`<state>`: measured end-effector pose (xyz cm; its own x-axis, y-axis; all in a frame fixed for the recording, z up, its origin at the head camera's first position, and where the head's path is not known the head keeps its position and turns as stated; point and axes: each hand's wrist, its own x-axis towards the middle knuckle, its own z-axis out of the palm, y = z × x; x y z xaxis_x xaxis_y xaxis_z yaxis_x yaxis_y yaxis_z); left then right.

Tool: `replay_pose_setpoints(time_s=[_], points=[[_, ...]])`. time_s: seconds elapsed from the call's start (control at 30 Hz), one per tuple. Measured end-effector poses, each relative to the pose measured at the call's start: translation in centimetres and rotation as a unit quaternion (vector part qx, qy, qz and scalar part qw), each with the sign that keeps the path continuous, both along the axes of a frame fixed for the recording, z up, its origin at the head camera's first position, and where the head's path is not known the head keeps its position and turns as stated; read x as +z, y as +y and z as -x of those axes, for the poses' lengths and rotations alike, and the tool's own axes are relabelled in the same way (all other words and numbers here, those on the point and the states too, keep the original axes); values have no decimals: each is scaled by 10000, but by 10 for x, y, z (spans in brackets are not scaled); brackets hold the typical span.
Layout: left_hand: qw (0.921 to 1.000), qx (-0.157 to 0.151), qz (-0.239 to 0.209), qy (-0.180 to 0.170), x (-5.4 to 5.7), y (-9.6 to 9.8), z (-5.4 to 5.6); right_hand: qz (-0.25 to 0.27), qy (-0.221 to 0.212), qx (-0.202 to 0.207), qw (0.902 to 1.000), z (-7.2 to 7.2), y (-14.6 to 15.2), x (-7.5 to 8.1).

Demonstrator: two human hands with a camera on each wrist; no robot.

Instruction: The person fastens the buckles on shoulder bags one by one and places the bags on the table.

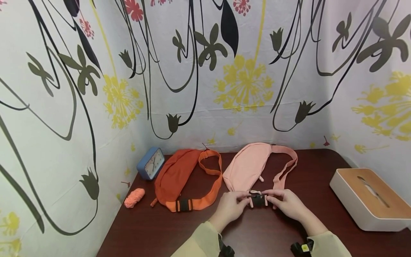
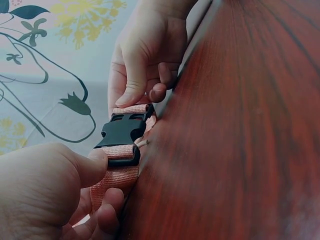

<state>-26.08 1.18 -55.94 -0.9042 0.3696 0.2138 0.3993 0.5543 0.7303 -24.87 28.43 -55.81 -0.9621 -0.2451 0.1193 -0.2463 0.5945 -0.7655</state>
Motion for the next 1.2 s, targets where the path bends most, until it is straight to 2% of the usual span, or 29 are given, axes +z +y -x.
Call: replay_pose_setpoints(time_s=[0.53,0.77,1.2], points=[[10000,-12,48,-47,-1,-1,2,10,-8,-29,10000,1,-10,-2],[10000,-62,16,77,-2,-1,2,46,-47,-6,10000,1,-16,-4],[9999,-89,-28,-131,-4,-3,1,-16,-50,17,10000,0,-13,-5]])
